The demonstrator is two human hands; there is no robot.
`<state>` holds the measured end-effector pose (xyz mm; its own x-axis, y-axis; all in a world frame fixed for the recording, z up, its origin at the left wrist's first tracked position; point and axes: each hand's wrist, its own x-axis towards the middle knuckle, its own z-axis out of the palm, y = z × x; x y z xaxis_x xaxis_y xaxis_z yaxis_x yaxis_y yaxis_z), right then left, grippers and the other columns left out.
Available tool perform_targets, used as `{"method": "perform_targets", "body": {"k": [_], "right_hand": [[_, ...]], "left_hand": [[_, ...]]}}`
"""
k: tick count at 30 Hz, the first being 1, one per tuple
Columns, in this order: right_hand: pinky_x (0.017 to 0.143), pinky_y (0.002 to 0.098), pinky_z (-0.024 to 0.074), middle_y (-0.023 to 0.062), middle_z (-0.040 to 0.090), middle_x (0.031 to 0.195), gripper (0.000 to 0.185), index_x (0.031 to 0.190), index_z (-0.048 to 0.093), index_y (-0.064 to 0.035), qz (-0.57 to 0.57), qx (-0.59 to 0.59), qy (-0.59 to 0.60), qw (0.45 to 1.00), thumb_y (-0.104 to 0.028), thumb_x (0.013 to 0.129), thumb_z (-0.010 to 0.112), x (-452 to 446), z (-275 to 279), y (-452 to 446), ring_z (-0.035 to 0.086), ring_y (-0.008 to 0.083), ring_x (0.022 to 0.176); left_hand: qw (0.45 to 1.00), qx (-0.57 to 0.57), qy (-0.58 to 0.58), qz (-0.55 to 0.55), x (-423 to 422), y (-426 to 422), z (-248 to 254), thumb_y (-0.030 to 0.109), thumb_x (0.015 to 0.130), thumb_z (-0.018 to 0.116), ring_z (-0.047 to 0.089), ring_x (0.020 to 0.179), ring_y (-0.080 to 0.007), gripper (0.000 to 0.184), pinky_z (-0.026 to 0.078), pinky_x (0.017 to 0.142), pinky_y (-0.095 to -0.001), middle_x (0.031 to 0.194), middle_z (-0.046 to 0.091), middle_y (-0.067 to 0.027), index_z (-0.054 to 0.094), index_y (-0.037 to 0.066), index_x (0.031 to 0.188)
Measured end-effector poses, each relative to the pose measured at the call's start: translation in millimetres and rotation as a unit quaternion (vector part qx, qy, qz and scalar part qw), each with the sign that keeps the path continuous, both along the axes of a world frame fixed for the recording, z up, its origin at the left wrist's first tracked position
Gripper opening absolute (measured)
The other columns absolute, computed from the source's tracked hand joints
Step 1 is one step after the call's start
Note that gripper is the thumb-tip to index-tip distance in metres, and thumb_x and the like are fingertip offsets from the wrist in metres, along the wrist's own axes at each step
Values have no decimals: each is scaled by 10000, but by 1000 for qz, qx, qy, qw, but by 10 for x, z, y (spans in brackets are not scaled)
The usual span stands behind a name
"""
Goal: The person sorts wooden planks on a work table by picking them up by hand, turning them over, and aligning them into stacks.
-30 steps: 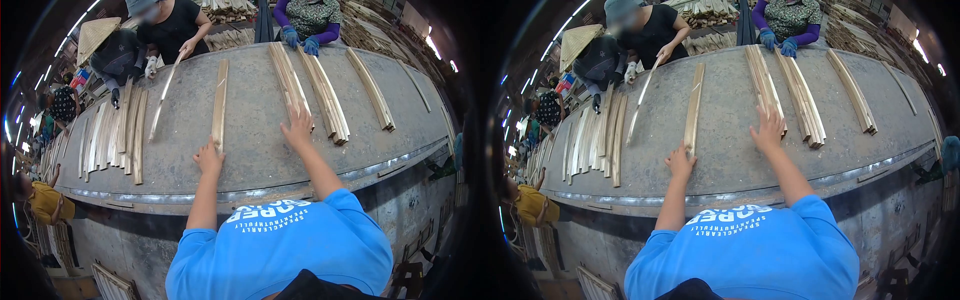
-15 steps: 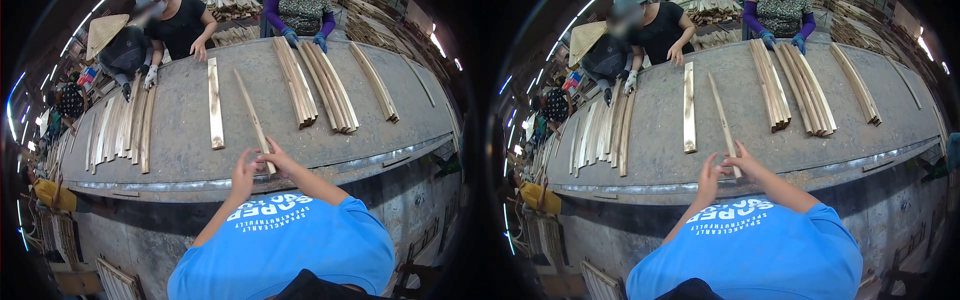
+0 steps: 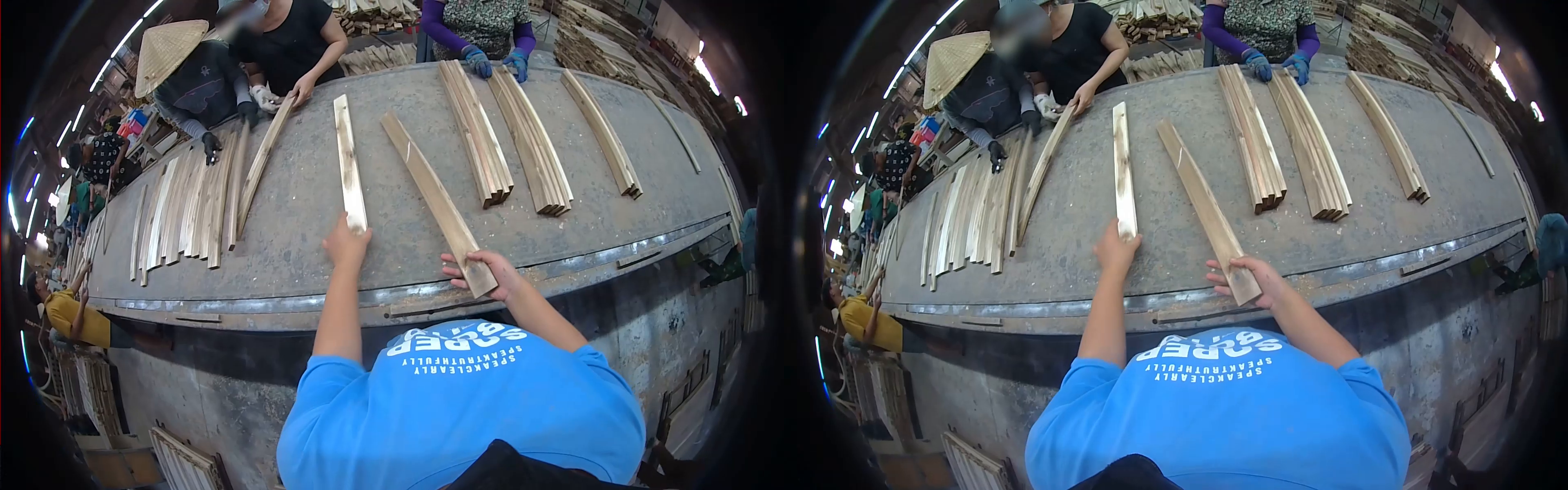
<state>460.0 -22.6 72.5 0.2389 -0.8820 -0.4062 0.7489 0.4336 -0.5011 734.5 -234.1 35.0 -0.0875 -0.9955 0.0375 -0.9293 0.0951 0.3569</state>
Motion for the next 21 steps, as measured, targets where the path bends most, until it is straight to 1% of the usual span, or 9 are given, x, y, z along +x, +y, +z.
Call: {"method": "perform_targets", "body": {"k": [2, 3, 5, 10, 12, 13, 18, 20, 21], "right_hand": [[1059, 493, 537, 229, 495, 1490, 656, 1566, 216, 38, -10, 7, 12, 1000, -147, 987, 465, -26, -2, 59, 546, 383, 1329], [1055, 509, 539, 234, 507, 1475, 642, 1562, 237, 9, -15, 12, 7, 1000, -130, 987, 484, -50, -17, 76, 555, 387, 1317], [1050, 510, 540, 225, 511, 1474, 635, 1566, 244, -27, -15, 18, 26, 999, -129, 991, 493, -71, -19, 99, 557, 383, 1317], [1011, 504, 560, 190, 537, 1454, 631, 1575, 241, -136, 11, 31, 101, 994, -120, 1005, 512, 15, 84, 55, 579, 362, 1294], [929, 488, 600, 207, 531, 1450, 632, 1562, 214, -164, 34, 26, 153, 987, -114, 1006, 512, 82, 104, 15, 601, 358, 1262], [895, 481, 614, 211, 533, 1443, 642, 1565, 195, -194, 43, 36, 143, 988, -108, 1010, 505, 104, 91, -13, 612, 365, 1240], [880, 482, 615, 207, 541, 1438, 611, 1547, 218, -184, 71, 47, 138, 987, -113, 1010, 501, 204, 101, -109, 619, 376, 1220], [874, 476, 615, 221, 556, 1417, 587, 1532, 235, -172, 61, 46, 153, 985, -118, 1008, 496, 249, 110, -154, 623, 383, 1212], [858, 469, 615, 238, 568, 1398, 579, 1524, 232, -152, 61, 41, 153, 985, -121, 1008, 491, 264, 107, -173, 625, 391, 1205]], "left_hand": [[860, 213, 464, -17, 151, 90, -126, 372, 882, 717, 704, 1009, -341, 729, 546, 945, -492, 1169, 687, -226, 443, -11, 1439], [858, 215, 466, -15, 170, 240, -24, 372, 882, 717, 704, 1009, -341, 729, 546, 945, -492, 1169, 687, -226, 443, -11, 1439], [497, 413, 759, 77, 273, 565, 162, 418, 952, 627, 731, 812, -298, 631, 618, 708, -381, 989, 707, -233, 476, -43, 1356], [647, 379, 648, 133, 424, 1068, 35, 442, 991, 615, 723, 779, -264, 585, 612, 635, -362, 1012, 679, -182, 464, -22, 1314], [779, 262, 568, 46, 399, 1286, 74, 321, 961, 705, 708, 767, -228, 548, 613, 641, -354, 1029, 650, -144, 454, -15, 1314], [757, 272, 592, 45, 420, 1332, 85, 227, 927, 759, 692, 759, -196, 562, 612, 639, -352, 1015, 633, -105, 444, 8, 1337], [656, 307, 678, 129, 485, 1555, 135, 309, 946, 743, 685, 743, -196, 603, 611, 658, -326, 993, 635, -96, 448, 57, 1407], [149, 378, 914, 14, 556, 1652, 32, 293, 979, 695, 656, 704, -161, 626, 596, 695, -263, 889, 602, -72, 424, 38, 1483], [18, 394, 918, -47, 531, 1674, 34, 362, 958, 692, 646, 735, -157, 702, 577, 702, -232, 955, 584, -102, 414, 39, 1516]]}}
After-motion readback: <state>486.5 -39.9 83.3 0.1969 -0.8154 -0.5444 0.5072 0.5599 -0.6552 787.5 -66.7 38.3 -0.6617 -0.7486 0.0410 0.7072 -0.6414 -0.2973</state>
